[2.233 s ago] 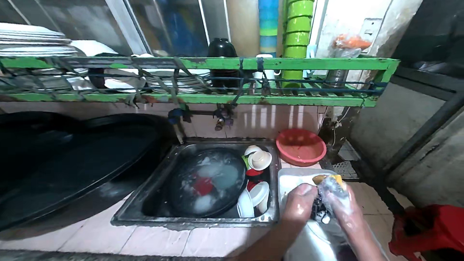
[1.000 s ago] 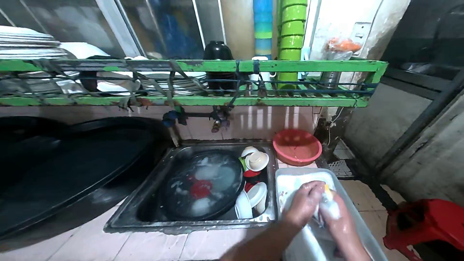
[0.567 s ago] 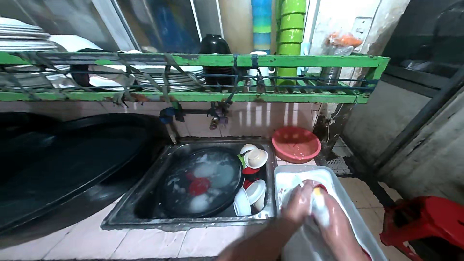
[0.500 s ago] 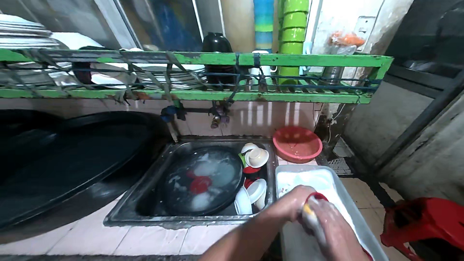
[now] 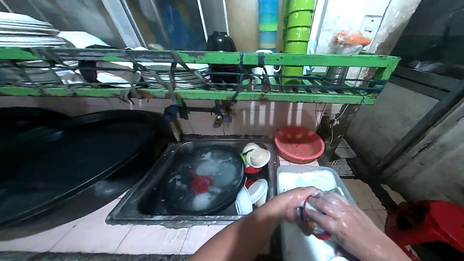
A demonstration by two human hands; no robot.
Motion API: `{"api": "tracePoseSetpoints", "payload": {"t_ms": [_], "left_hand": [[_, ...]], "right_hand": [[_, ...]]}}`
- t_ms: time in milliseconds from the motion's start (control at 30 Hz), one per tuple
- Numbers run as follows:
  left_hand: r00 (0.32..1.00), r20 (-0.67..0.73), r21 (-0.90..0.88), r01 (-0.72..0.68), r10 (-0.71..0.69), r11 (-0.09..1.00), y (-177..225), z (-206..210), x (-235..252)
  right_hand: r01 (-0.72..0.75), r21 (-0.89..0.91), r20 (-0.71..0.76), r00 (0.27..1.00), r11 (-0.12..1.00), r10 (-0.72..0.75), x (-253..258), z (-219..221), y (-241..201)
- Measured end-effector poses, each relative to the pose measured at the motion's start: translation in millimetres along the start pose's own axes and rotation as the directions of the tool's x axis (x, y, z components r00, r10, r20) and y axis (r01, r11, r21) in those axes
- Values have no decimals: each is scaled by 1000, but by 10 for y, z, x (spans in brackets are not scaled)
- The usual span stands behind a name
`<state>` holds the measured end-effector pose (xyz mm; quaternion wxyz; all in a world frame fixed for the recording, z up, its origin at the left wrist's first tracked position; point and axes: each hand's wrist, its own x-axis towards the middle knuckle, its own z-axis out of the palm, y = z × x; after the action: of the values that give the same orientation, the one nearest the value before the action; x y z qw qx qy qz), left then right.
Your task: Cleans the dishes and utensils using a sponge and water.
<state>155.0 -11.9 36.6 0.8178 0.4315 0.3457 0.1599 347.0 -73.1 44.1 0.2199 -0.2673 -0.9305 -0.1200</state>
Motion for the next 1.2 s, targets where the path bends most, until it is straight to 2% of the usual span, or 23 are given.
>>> {"api": "tracePoseSetpoints", "payload": {"t_ms": [33, 100, 167, 200, 233, 267, 333, 367, 400, 433, 500, 533, 600, 700, 767, 800, 867, 933, 967, 1000, 1033, 1100, 1200], "left_hand": [[999, -22, 9, -50, 50, 999, 44, 71, -22], [966, -133, 192, -192, 220, 962, 161, 194, -44], [892, -214, 386, -298, 398, 873, 276, 299, -33], [846, -250, 452, -328, 471, 829, 303, 339, -18], [796, -264, 523, -356, 545, 774, 295, 359, -7], [735, -248, 617, -381, 630, 688, 258, 360, 0], [592, -153, 779, -420, 791, 465, 99, 308, 28], [501, -113, 804, -461, 858, 375, -13, 269, 61], [423, -83, 803, -508, 903, 311, -113, 218, 99], [382, -74, 787, -545, 921, 290, -178, 164, 113], [407, -158, 746, -547, 900, 379, -218, 17, 27], [448, -267, 705, -513, 854, 489, -200, -129, -73], [386, -472, 731, -330, 792, 597, -152, -616, -342], [235, -649, 760, 145, 724, 634, -49, -1423, -821], [218, -726, 685, 317, 652, 656, 17, -1630, -895], [246, -712, 699, 346, 658, 626, 55, -1588, -800], [389, -585, 809, 340, 712, 479, 93, -1178, -395], [626, -344, 931, 129, 700, 341, -1, -491, 49], [754, -162, 949, -58, 637, 310, -93, -184, 228], [863, -7, 941, -166, 506, 296, -180, 63, 408], [929, 92, 947, -193, 359, 257, -264, 238, 571], [981, 46, 973, -86, 187, 212, -419, 399, 784], [988, -107, 980, 86, 108, 179, -514, 369, 914]], "right_hand": [[-25, -43, -45, 999, 999, 24, -51, 25, 73], [-228, -53, -130, 967, 972, 220, -139, 104, 74], [-489, 71, -214, 843, 869, 493, -71, 234, -90], [-597, 192, -245, 739, 779, 627, 12, 305, -202], [-683, 375, -211, 596, 627, 775, 110, 344, -324], [-707, 594, -85, 419, 383, 904, 216, 329, -444], [-523, 837, 238, 82, -162, 968, 472, 178, -605], [-385, 857, 362, -22, -342, 932, 550, 106, -621], [-248, 851, 467, -42, -462, 883, 566, 50, -602], [-132, 834, 543, 15, -536, 840, 530, 11, -562], [-45, 800, 599, 119, -598, 792, 399, -40, -477], [-63, 810, 587, 123, -584, 800, 318, -70, -432], [-192, 861, 493, 89, -471, 865, 56, -130, -321], [-461, 841, 378, 129, -282, 917, -441, -229, -166], [-636, 755, 337, 165, -161, 927, -655, -290, -170], [-721, 688, 321, 200, -83, 926, -734, -310, -195], [-867, 483, 335, 313, 123, 889, -799, -355, -274], [-893, 271, 416, 446, 359, 792, -738, -359, -367], [-869, 193, 444, 492, 456, 748, -709, -339, -425], [-836, 133, 451, 529, 532, 719, -702, -294, -477], [-814, 102, 451, 550, 572, 703, -688, -257, -516], [-818, 58, 460, 531, 573, 712, -654, -234, -556], [-854, 11, 457, 467, 521, 757, -622, -228, -562]]}}
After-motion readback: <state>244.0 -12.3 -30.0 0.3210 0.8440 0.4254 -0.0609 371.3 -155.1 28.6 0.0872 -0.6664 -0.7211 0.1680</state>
